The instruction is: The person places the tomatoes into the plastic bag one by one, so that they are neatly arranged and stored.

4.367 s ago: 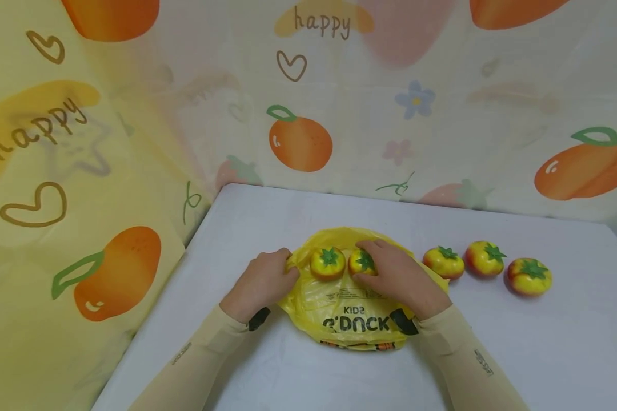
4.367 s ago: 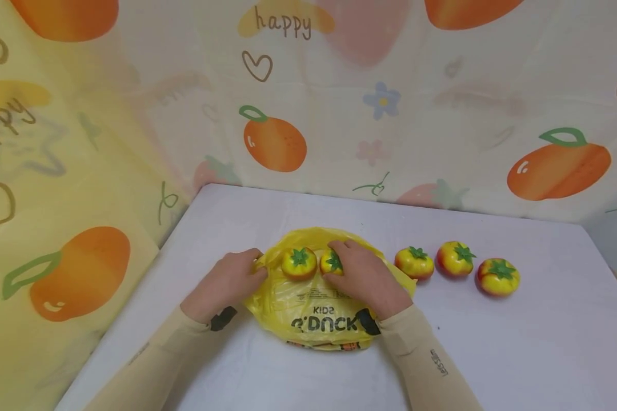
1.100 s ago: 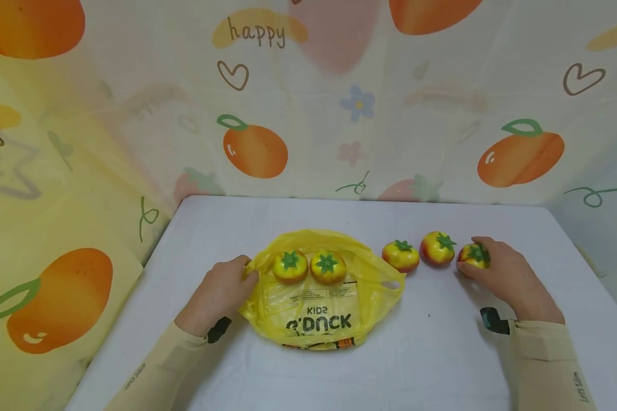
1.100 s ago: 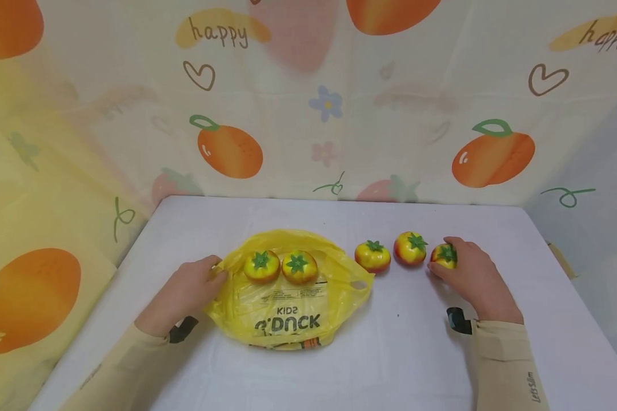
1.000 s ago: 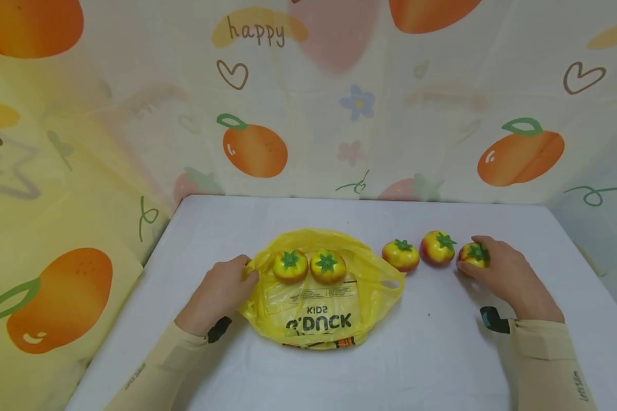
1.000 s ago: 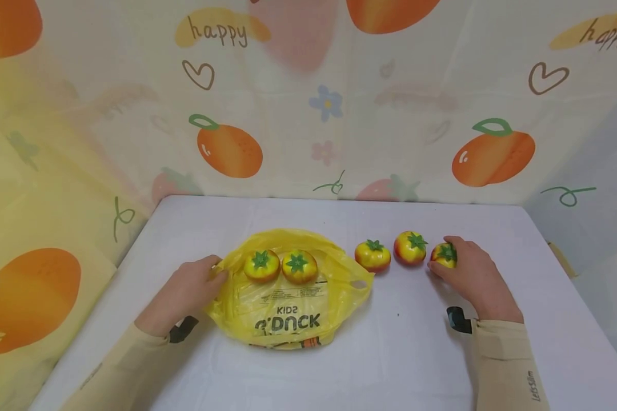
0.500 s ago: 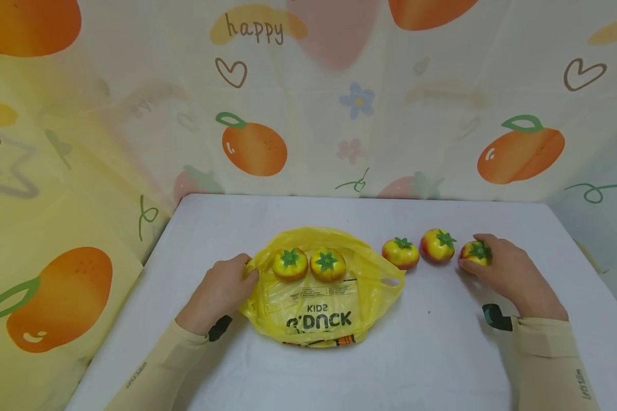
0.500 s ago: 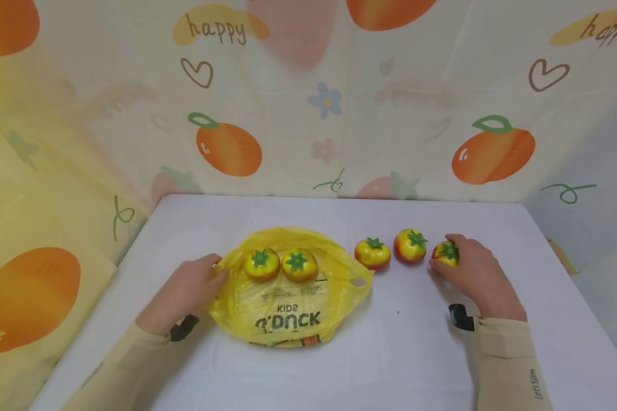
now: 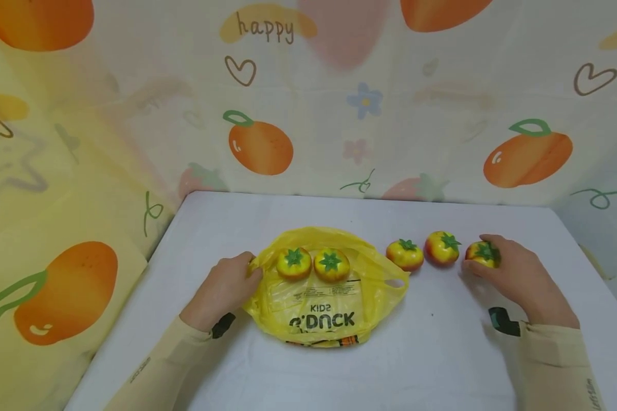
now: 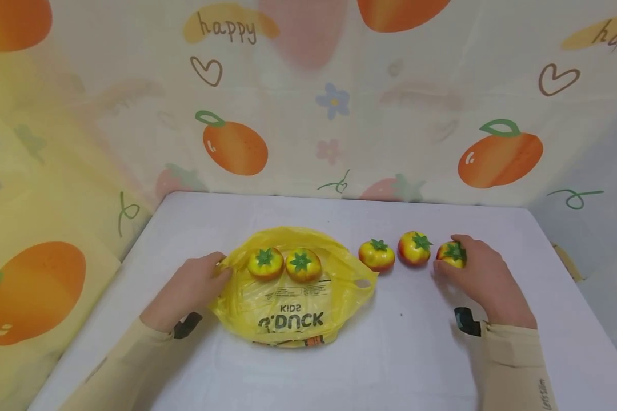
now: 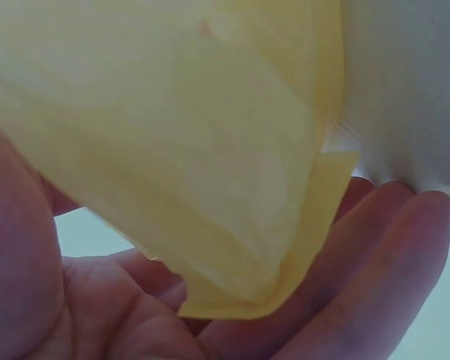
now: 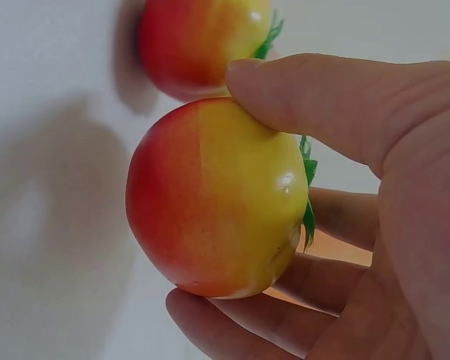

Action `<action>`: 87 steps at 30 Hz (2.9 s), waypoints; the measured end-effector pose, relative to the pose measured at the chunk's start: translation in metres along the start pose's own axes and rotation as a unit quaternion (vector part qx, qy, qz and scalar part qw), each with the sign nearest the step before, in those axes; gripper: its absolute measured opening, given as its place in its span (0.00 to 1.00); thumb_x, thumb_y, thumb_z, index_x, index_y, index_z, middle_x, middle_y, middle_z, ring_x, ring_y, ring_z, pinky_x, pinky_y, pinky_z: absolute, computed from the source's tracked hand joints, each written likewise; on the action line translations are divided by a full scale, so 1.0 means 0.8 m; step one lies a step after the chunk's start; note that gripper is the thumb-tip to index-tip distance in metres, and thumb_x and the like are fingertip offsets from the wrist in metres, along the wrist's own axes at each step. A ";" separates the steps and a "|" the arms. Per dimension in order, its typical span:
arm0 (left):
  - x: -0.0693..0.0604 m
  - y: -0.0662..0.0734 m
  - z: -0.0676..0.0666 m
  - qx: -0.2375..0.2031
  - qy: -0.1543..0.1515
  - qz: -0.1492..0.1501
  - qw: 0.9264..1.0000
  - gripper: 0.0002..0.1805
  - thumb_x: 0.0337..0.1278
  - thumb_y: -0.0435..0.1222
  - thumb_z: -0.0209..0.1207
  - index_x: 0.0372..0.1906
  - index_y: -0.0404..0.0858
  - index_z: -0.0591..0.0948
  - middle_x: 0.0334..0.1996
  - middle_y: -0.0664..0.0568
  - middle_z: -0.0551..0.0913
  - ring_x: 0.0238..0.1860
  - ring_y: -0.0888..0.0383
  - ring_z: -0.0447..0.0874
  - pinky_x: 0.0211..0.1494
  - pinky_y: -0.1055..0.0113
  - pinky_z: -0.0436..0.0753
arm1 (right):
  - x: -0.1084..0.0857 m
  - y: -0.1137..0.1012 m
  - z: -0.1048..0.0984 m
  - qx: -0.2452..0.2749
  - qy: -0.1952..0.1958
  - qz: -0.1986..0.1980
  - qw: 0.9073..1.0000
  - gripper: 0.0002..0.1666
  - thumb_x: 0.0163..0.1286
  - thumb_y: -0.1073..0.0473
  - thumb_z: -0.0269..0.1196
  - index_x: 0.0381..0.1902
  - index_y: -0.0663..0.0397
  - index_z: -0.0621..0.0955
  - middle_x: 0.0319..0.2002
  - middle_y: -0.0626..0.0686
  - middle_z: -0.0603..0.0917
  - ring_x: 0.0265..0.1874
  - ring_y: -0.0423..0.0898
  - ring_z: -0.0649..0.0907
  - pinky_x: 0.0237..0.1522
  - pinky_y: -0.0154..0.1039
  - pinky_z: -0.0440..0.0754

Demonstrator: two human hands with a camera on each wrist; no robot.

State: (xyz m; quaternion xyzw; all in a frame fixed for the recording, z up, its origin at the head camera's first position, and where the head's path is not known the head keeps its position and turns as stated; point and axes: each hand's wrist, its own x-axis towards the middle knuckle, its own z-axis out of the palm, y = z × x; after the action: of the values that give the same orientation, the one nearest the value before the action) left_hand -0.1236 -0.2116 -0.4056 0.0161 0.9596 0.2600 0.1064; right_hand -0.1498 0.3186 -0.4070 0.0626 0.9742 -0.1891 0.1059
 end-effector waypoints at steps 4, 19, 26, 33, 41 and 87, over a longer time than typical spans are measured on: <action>0.000 0.001 0.000 0.002 -0.001 -0.002 1.000 0.17 0.78 0.41 0.54 0.55 0.31 0.80 0.28 0.47 0.80 0.23 0.54 0.76 0.28 0.64 0.76 | -0.004 -0.005 -0.005 -0.003 0.008 -0.013 1.000 0.58 0.72 0.34 0.69 0.82 0.64 0.60 0.72 0.79 0.66 0.63 0.76 0.69 0.62 0.78 0.75; 0.001 0.001 0.002 -0.004 -0.001 -0.004 1.000 0.15 0.77 0.40 0.53 0.53 0.33 0.80 0.27 0.48 0.78 0.24 0.54 0.75 0.29 0.64 0.75 | -0.034 -0.065 -0.017 0.002 0.048 -0.105 0.993 0.54 0.74 0.32 0.67 0.83 0.57 0.64 0.76 0.74 0.69 0.70 0.74 0.69 0.67 0.79 0.71; 0.001 0.002 -0.001 -0.007 0.004 0.004 1.000 0.14 0.77 0.40 0.53 0.52 0.33 0.81 0.27 0.48 0.79 0.24 0.54 0.76 0.29 0.64 0.74 | -0.047 -0.138 -0.012 0.040 0.039 -0.174 0.983 0.51 0.72 0.32 0.69 0.83 0.47 0.67 0.77 0.63 0.73 0.69 0.65 0.75 0.66 0.71 0.78; 0.000 -0.001 -0.001 -0.013 0.004 0.001 1.000 0.14 0.77 0.40 0.53 0.51 0.33 0.81 0.26 0.48 0.78 0.24 0.54 0.76 0.29 0.65 0.74 | -0.055 -0.203 0.010 0.048 0.022 -0.243 0.969 0.46 0.72 0.38 0.72 0.81 0.46 0.69 0.76 0.57 0.75 0.68 0.59 0.78 0.69 0.65 0.80; 0.000 -0.001 0.001 -0.010 0.006 0.000 1.000 0.15 0.77 0.40 0.53 0.52 0.33 0.81 0.28 0.48 0.80 0.24 0.54 0.77 0.28 0.65 0.75 | -0.061 -0.257 0.054 0.044 -0.021 -0.270 0.962 0.45 0.71 0.36 0.72 0.80 0.39 0.71 0.75 0.50 0.76 0.68 0.54 0.81 0.71 0.61 0.80; 0.000 0.000 0.004 0.009 0.014 -0.002 1.000 0.12 0.76 0.40 0.55 0.46 0.34 0.80 0.25 0.47 0.78 0.22 0.53 0.76 0.26 0.65 0.75 | -0.081 -0.352 0.164 -0.013 -0.128 -0.388 0.912 0.41 0.74 0.39 0.69 0.79 0.45 0.72 0.73 0.50 0.79 0.65 0.46 0.83 0.70 0.48 0.83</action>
State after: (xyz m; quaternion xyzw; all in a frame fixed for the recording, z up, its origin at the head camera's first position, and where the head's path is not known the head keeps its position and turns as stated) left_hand -0.1233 -0.2102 -0.4081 0.0117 0.9634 0.2510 0.0933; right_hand -0.1091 0.0038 -0.4106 -0.3468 0.9023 -0.2086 0.1485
